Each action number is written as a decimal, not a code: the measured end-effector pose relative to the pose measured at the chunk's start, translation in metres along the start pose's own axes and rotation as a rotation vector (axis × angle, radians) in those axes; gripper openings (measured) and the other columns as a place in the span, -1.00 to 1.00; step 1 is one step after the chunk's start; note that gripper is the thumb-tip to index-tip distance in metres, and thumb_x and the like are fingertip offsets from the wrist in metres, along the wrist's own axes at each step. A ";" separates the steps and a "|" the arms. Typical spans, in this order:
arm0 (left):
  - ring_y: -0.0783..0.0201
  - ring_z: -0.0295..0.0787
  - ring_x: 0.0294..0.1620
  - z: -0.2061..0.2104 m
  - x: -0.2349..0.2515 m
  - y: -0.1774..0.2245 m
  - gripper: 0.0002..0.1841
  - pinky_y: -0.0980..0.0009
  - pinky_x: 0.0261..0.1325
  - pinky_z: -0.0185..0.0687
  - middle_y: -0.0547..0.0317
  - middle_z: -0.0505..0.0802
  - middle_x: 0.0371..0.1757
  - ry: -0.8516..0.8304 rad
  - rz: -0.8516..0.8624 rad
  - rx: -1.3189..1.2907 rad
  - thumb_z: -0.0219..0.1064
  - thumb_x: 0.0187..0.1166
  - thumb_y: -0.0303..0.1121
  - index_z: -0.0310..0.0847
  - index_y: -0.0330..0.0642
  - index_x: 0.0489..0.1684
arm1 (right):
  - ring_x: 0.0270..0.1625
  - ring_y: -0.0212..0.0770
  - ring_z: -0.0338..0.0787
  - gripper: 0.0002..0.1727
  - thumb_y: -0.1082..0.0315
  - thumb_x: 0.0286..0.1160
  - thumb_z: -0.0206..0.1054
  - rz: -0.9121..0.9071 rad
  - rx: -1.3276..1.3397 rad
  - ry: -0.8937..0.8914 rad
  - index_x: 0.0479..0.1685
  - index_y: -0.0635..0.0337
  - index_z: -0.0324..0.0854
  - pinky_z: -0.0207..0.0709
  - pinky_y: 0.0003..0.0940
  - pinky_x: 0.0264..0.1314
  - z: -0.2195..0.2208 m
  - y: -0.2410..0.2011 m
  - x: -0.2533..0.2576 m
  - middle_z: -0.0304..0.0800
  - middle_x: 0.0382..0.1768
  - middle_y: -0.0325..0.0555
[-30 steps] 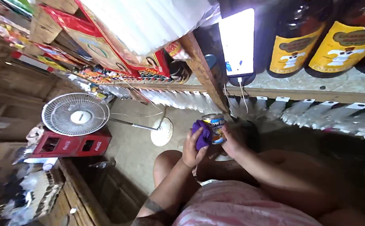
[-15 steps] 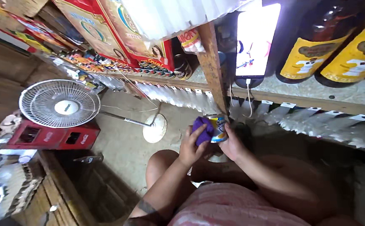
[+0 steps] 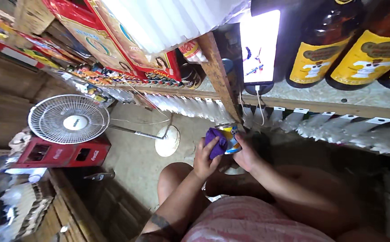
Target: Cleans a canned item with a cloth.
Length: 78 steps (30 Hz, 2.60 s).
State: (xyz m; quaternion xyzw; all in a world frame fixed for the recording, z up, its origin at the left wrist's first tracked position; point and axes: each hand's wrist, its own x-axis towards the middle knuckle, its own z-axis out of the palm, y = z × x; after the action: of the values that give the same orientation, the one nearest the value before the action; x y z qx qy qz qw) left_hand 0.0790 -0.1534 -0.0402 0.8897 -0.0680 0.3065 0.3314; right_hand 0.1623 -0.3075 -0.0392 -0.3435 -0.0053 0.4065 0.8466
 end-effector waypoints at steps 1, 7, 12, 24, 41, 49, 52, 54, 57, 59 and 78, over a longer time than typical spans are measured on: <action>0.29 0.66 0.27 0.000 0.000 -0.001 -0.47 0.36 0.37 0.58 -0.11 0.65 0.28 -0.002 0.004 0.000 0.17 0.70 0.09 0.46 0.10 0.57 | 0.33 -0.29 0.67 -0.11 -0.11 0.52 0.21 0.001 0.002 -0.001 0.74 0.14 -0.06 0.65 -0.31 0.32 0.000 0.000 0.000 0.57 0.35 -0.09; 0.31 0.65 0.30 0.000 -0.001 -0.005 -0.48 0.36 0.40 0.57 -0.08 0.63 0.33 -0.003 0.011 -0.010 0.16 0.72 0.08 0.42 0.14 0.60 | 0.33 -0.28 0.68 -0.08 -0.14 0.48 0.26 0.010 0.003 -0.011 0.73 0.14 -0.06 0.65 -0.29 0.32 0.000 0.001 0.001 0.57 0.35 -0.08; 0.31 0.66 0.28 0.001 -0.001 -0.006 -0.48 0.37 0.38 0.58 -0.09 0.64 0.30 0.004 0.010 -0.028 0.17 0.72 0.07 0.45 0.11 0.58 | 0.31 -0.26 0.69 -0.13 -0.10 0.52 0.23 0.017 0.012 0.003 0.72 0.13 -0.04 0.66 -0.28 0.31 0.001 0.001 0.002 0.57 0.34 -0.07; 0.31 0.66 0.27 0.003 -0.001 -0.008 -0.46 0.37 0.37 0.58 -0.11 0.65 0.28 0.005 0.010 -0.026 0.18 0.71 0.08 0.45 0.07 0.58 | 0.31 -0.25 0.69 -0.18 -0.03 0.57 0.20 0.014 0.033 -0.005 0.72 0.13 -0.04 0.66 -0.27 0.31 -0.001 0.001 0.002 0.57 0.34 -0.06; 0.32 0.66 0.25 0.003 -0.002 -0.009 -0.48 0.39 0.35 0.59 -0.09 0.65 0.27 0.010 0.021 -0.023 0.19 0.71 0.06 0.44 0.10 0.59 | 0.27 -0.25 0.71 -0.27 0.00 0.64 0.11 0.016 0.029 -0.009 0.70 0.13 -0.03 0.68 -0.28 0.26 0.000 0.000 0.002 0.58 0.31 -0.06; 0.30 0.66 0.25 0.002 -0.002 -0.007 -0.49 0.38 0.35 0.59 -0.10 0.66 0.25 0.005 0.027 -0.005 0.21 0.69 0.06 0.49 0.09 0.55 | 0.28 -0.23 0.70 -0.32 0.03 0.71 0.01 0.052 -0.003 0.035 0.75 0.08 -0.05 0.68 -0.27 0.24 0.002 -0.001 0.002 0.56 0.35 -0.05; 0.31 0.67 0.23 0.002 -0.003 -0.007 -0.50 0.39 0.33 0.60 -0.09 0.66 0.24 0.003 0.030 0.004 0.21 0.69 0.05 0.50 0.10 0.55 | 0.27 -0.24 0.71 -0.29 0.00 0.69 0.04 0.050 -0.002 0.030 0.74 0.08 -0.04 0.68 -0.28 0.23 0.000 0.000 0.003 0.57 0.34 -0.05; 0.32 0.66 0.23 0.003 -0.002 -0.007 -0.50 0.40 0.33 0.60 -0.07 0.66 0.24 0.001 0.032 0.000 0.21 0.69 0.06 0.50 0.11 0.55 | 0.28 -0.22 0.71 -0.28 -0.01 0.69 0.05 0.045 0.005 0.022 0.75 0.08 -0.04 0.68 -0.26 0.25 -0.001 0.001 0.004 0.58 0.35 -0.04; 0.33 0.66 0.24 0.003 -0.002 -0.007 -0.50 0.40 0.33 0.60 -0.06 0.65 0.26 -0.004 0.036 -0.006 0.19 0.70 0.06 0.48 0.12 0.56 | 0.28 -0.21 0.71 -0.30 0.00 0.71 0.04 0.042 0.007 0.021 0.74 0.10 -0.03 0.68 -0.25 0.24 -0.002 0.001 0.004 0.59 0.34 -0.03; 0.32 0.67 0.24 0.003 -0.002 -0.008 -0.50 0.39 0.33 0.61 -0.08 0.66 0.26 -0.002 0.038 -0.009 0.19 0.71 0.06 0.48 0.12 0.56 | 0.26 -0.21 0.71 -0.32 0.01 0.72 0.02 0.045 0.011 0.026 0.73 0.10 -0.02 0.68 -0.25 0.23 -0.002 0.001 0.004 0.59 0.33 -0.03; 0.29 0.71 0.18 0.002 -0.002 -0.005 -0.48 0.39 0.26 0.64 -0.12 0.66 0.24 -0.030 0.057 0.037 0.14 0.71 0.11 0.50 0.10 0.54 | 0.21 -0.23 0.75 -0.41 0.08 0.82 -0.08 0.037 -0.012 0.039 0.73 0.09 -0.01 0.72 -0.30 0.16 0.001 -0.002 0.003 0.61 0.29 -0.06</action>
State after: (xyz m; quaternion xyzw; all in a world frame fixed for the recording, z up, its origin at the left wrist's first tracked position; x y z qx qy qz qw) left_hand 0.0800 -0.1505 -0.0454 0.8979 -0.0927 0.3039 0.3048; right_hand 0.1657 -0.3061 -0.0381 -0.3566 0.0153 0.4154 0.8367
